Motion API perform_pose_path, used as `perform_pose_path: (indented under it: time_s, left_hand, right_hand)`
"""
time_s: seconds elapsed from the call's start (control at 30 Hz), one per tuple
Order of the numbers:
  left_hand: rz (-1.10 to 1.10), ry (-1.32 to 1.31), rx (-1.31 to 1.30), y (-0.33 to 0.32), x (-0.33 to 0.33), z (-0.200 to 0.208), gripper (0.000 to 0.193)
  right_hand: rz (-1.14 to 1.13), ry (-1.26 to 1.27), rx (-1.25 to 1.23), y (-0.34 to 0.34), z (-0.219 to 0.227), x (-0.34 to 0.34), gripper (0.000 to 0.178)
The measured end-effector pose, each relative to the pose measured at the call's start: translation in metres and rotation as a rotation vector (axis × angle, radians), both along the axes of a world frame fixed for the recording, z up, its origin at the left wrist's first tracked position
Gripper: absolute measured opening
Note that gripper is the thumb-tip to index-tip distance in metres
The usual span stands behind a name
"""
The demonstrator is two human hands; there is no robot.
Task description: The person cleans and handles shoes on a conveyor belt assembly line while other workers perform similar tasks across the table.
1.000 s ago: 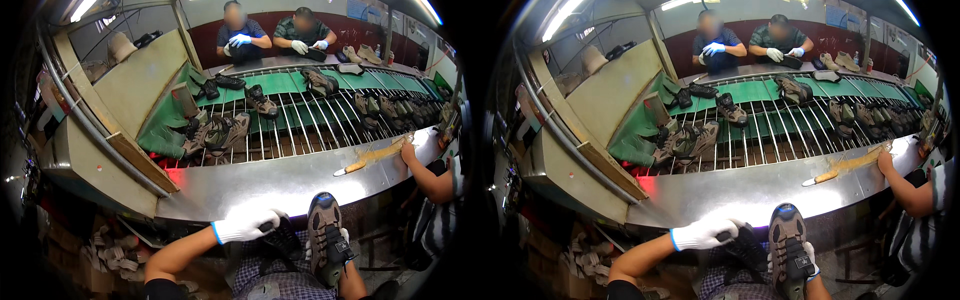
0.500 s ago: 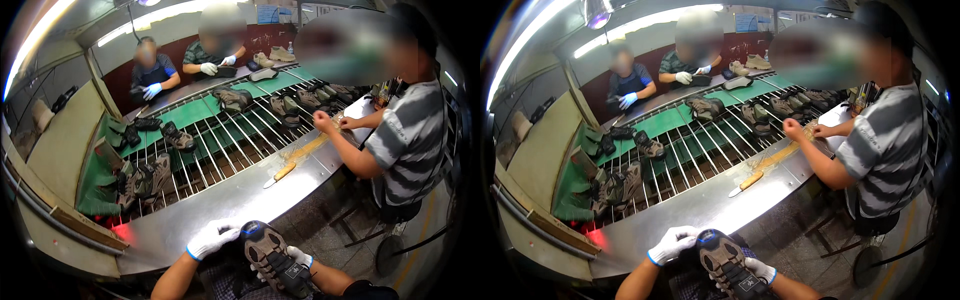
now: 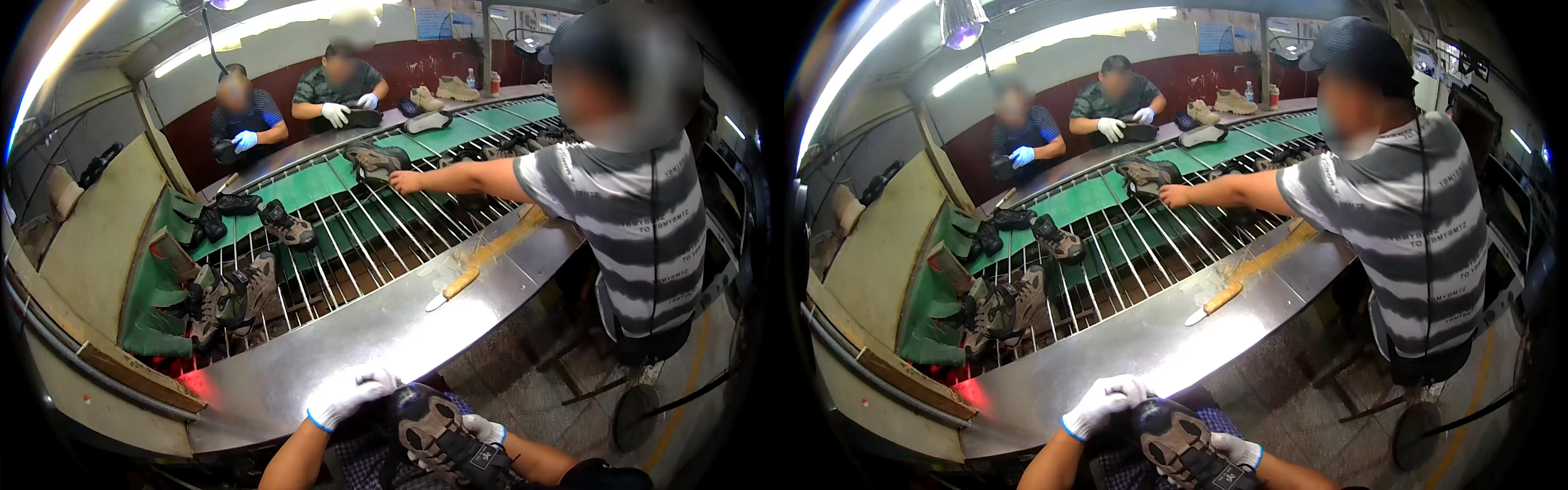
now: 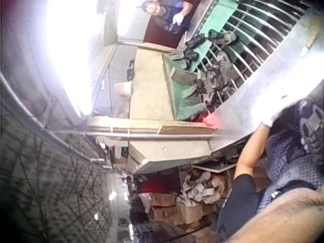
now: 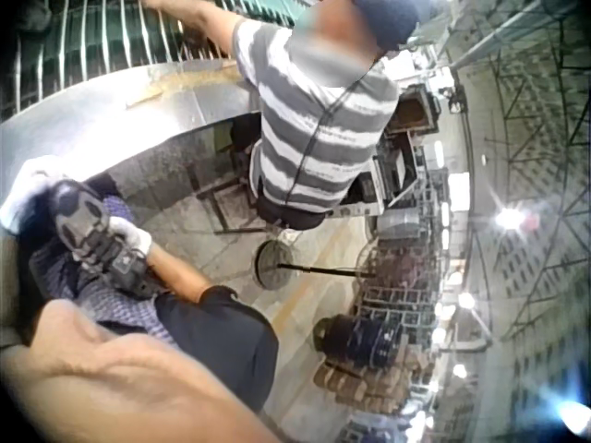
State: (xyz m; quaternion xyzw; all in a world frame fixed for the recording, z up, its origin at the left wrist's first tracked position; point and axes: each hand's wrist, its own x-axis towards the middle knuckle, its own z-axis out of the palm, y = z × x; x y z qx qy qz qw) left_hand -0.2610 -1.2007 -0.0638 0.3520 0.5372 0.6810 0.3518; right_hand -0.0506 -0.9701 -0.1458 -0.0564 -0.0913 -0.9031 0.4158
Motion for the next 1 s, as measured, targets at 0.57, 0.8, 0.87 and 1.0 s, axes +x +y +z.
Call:
perform_pose_path:
  time_s: [0.57, 0.8, 0.87, 1.0]
  left_hand:
    - [-0.003, -0.141, -0.123, 0.008, 0.009, 0.019, 0.030]
    - [-0.070, -0.098, -0.190, 0.010, 0.007, 0.032, 0.023]
    - [-0.075, -0.091, -0.193, 0.011, 0.006, 0.033, 0.021]
    - [-0.080, -0.046, -0.204, 0.012, 0.005, 0.036, 0.018]
  right_hand:
    - [-0.007, -0.060, 0.393, -0.013, 0.001, 0.017, 0.104]
    - [-0.018, -0.089, 0.279, -0.014, 0.000, 0.015, 0.098]
    - [-0.018, -0.079, 0.285, -0.014, -0.004, 0.014, 0.098]
    - [-0.040, -0.058, 0.290, -0.015, -0.010, 0.012, 0.098]
